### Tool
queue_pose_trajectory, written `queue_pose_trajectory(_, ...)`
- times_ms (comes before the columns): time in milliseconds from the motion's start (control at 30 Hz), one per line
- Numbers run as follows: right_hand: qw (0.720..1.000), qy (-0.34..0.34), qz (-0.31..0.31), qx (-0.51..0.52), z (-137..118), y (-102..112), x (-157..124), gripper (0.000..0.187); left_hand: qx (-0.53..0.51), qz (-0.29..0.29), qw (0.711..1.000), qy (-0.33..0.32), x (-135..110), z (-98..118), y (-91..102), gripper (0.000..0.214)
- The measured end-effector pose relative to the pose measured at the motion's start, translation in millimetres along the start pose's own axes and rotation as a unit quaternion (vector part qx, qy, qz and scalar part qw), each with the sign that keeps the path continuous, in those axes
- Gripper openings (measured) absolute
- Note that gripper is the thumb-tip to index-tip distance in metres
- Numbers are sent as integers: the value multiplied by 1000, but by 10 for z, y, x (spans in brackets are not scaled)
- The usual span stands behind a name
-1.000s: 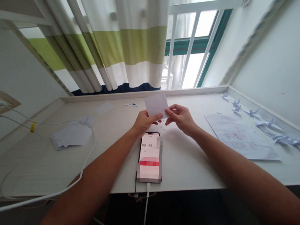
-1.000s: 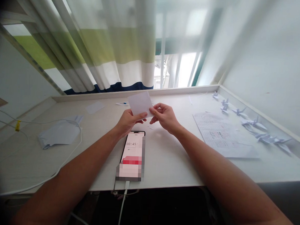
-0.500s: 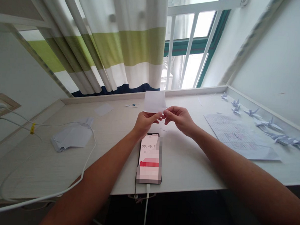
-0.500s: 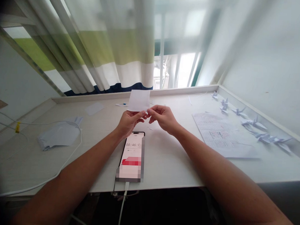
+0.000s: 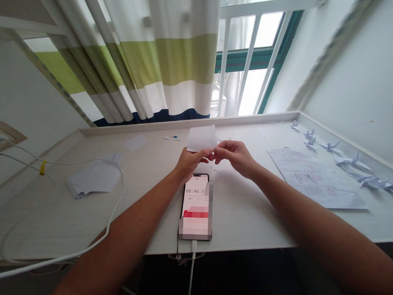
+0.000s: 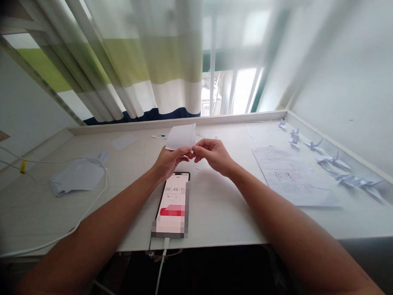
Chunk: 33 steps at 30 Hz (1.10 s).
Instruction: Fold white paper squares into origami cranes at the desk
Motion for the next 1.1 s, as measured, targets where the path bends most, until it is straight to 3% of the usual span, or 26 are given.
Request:
queue_pose_trajectory(333,999,-17,-29,29,-46,-36,-12,29,17,-16,999,-28,28,-38,-2,24)
queue_pose_trajectory(733,996,14,-71,48,-140,-83,-18,20,-24,-131,989,-69,-74,74,-176,19)
queue_pose_trajectory(900,995,21,-80,49,-112,-81,-18,19,-18,-135,988,-70,-78,80,-181,18)
queue_pose_trajectory(1100,996,9,-71,51,-124,-39,-11,19,-1,-98,992,-78,-81,83,-167,21)
Point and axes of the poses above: each hand's wrist, its own x-axis towards the middle knuckle, its own y-axis out of the back of the hand, z = x × y, the point moved 3 cm from there along x, towards the middle knuckle, and after that the axes turned 14 degrees about y, right-handed, at the moved point
